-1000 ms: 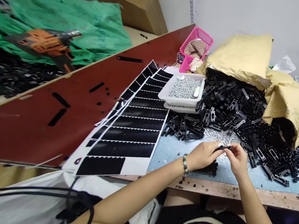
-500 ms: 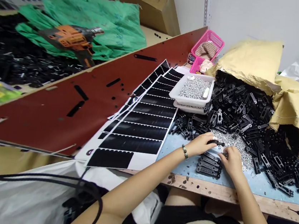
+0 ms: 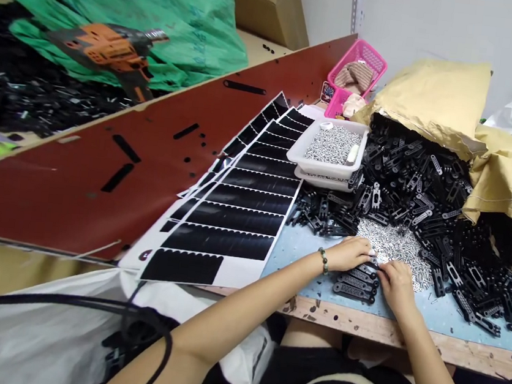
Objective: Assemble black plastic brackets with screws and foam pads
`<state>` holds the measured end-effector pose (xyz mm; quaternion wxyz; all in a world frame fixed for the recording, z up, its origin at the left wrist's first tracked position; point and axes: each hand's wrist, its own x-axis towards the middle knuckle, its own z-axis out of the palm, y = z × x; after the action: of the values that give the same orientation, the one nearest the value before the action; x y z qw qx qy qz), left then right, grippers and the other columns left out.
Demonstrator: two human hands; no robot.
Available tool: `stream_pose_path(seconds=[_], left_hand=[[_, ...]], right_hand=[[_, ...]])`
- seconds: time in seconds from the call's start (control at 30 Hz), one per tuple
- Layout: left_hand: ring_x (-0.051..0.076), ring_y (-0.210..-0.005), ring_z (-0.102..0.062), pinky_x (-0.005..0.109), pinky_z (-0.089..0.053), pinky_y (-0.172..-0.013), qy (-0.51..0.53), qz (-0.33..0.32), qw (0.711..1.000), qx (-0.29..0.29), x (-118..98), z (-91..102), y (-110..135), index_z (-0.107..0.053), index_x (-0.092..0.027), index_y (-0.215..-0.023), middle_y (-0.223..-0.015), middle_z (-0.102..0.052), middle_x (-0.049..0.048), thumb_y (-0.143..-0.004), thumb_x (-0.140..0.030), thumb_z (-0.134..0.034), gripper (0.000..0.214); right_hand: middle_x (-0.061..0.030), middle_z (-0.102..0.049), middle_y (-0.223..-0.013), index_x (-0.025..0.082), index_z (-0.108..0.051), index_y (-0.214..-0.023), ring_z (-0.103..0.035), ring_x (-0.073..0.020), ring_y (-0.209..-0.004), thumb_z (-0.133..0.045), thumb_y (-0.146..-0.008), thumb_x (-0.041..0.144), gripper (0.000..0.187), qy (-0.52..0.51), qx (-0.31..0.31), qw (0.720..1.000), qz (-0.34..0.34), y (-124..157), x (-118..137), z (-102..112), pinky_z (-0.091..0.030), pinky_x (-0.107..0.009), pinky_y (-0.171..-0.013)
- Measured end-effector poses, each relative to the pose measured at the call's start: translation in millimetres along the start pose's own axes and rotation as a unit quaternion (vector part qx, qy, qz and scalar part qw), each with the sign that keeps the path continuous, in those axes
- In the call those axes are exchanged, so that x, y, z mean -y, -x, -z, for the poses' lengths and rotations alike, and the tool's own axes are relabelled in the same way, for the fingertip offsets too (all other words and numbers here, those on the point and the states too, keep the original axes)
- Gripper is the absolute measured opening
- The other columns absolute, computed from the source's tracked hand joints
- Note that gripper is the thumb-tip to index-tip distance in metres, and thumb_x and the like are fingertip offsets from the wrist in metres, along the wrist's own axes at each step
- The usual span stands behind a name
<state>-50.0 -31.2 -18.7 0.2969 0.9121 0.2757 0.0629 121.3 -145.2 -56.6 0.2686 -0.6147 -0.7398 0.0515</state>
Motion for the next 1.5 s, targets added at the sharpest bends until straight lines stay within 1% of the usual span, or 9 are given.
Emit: stream_pose_path(seconds=[0.13, 0.33, 0.43, 0.53, 0.73, 0.9, 1.07, 1.23, 1.5], left_hand=[[0.017, -0.097, -0.059, 0.027, -0.04, -0.087, 0.001, 0.011, 1.0, -0.006, 0, 6.9, 4, -0.066, -0.022, -0.099, -0.099, -0.067, 0.0009, -0.09, -0.025, -0.055, 0.015], [0.021, -0.104, -0.055, 0.032, -0.04, -0.09, -0.022, 0.018, 0.998, -0.048, -24, 11.0, -16, -0.062, -0.02, -0.106, -0.106, -0.064, 0.0045, -0.086, -0.022, -0.058, 0.021], [0.023, -0.109, -0.051, 0.037, -0.036, -0.096, -0.038, 0.011, 0.996, -0.081, -47, 0.1, -49, -0.06, -0.02, -0.111, -0.111, -0.061, 0.0067, -0.089, -0.023, -0.055, 0.023], [0.026, -0.104, -0.051, 0.042, -0.035, -0.095, -0.046, 0.009, 0.995, -0.093, -63, -14.4, -77, -0.064, -0.017, -0.096, -0.102, -0.061, 0.0078, -0.085, -0.019, -0.059, 0.013], [0.023, -0.101, -0.052, 0.038, -0.039, -0.091, 0.006, 0.012, 0.991, -0.131, -61, -19.0, -92, -0.067, -0.017, -0.089, -0.105, -0.06, 0.008, -0.09, -0.02, -0.05, 0.017], [0.014, -0.079, -0.059, 0.026, -0.047, -0.075, 0.101, 0.03, 0.984, -0.142, -45, -1.4, -66, -0.063, -0.018, -0.103, -0.09, -0.064, 0.0022, -0.094, -0.019, -0.036, 0.028], [0.013, -0.071, -0.06, 0.025, -0.048, -0.071, 0.153, 0.064, 0.974, -0.151, -26, 14.0, -4, -0.065, -0.016, -0.1, -0.086, -0.065, 0.0019, -0.092, -0.022, -0.04, 0.027], [0.013, -0.07, -0.061, 0.025, -0.047, -0.071, 0.137, 0.069, 0.978, -0.14, -27, 7.9, 38, -0.065, -0.018, -0.1, -0.08, -0.065, -0.0002, -0.09, -0.021, -0.049, 0.019], [0.021, -0.085, -0.055, 0.033, -0.044, -0.079, -0.059, 0.011, 0.99, -0.128, -37, -11.8, 38, -0.061, -0.017, -0.083, -0.085, -0.06, 0.0066, -0.093, -0.017, -0.043, 0.022]], right_hand=[[-0.0072, -0.064, -0.093, 0.022, -0.065, -0.098, -0.056, -0.0216, -0.089, -0.045, -0.094, 0.031, 0.022, -0.016, -0.016, 1.0, -0.022, -1, -8, 15, -0.043, -0.037, -0.083], [-0.0148, -0.062, -0.101, 0.013, -0.055, -0.118, -0.056, -0.0268, -0.096, -0.044, -0.091, 0.033, 0.035, 0.079, -0.09, 0.978, -0.171, 0, -54, 44, -0.045, -0.04, -0.084], [-0.0126, -0.063, -0.098, 0.015, -0.055, -0.114, -0.056, -0.0255, -0.093, -0.044, -0.089, 0.028, 0.03, 0.073, -0.071, 0.98, -0.173, -6, -63, 43, -0.044, -0.038, -0.083], [-0.0086, -0.062, -0.089, 0.02, -0.06, -0.095, -0.055, -0.0225, -0.086, -0.041, -0.089, 0.025, 0.02, 0.029, -0.078, 0.984, -0.155, -12, -64, 39, -0.044, -0.035, -0.08], [-0.0088, -0.062, -0.09, 0.019, -0.061, -0.086, -0.057, -0.0212, -0.085, -0.044, -0.09, 0.031, 0.021, -0.023, -0.123, 0.981, -0.149, -11, -69, 46, -0.046, -0.036, -0.08], [-0.0052, -0.066, -0.082, 0.019, -0.061, -0.091, -0.06, -0.0174, -0.07, -0.045, -0.09, 0.035, 0.023, -0.112, -0.135, 0.971, -0.162, -11, -49, 44, -0.05, -0.031, -0.068], [-0.0046, -0.068, -0.088, 0.02, -0.06, -0.105, -0.063, -0.0176, -0.075, -0.047, -0.091, 0.034, 0.024, -0.253, -0.026, 0.959, -0.122, -21, -7, 30, -0.05, -0.03, -0.071], [-0.0056, -0.066, -0.09, 0.022, -0.063, -0.092, -0.061, -0.019, -0.084, -0.044, -0.094, 0.03, 0.021, -0.175, 0.021, 0.983, -0.045, -28, 7, 13, -0.048, -0.032, -0.077], [-0.0065, -0.059, -0.081, 0.02, -0.064, -0.083, -0.053, -0.0201, -0.079, -0.041, -0.096, 0.03, 0.028, -0.034, 0.009, 0.999, 0.024, -22, 5, 6, -0.045, -0.033, -0.074]])
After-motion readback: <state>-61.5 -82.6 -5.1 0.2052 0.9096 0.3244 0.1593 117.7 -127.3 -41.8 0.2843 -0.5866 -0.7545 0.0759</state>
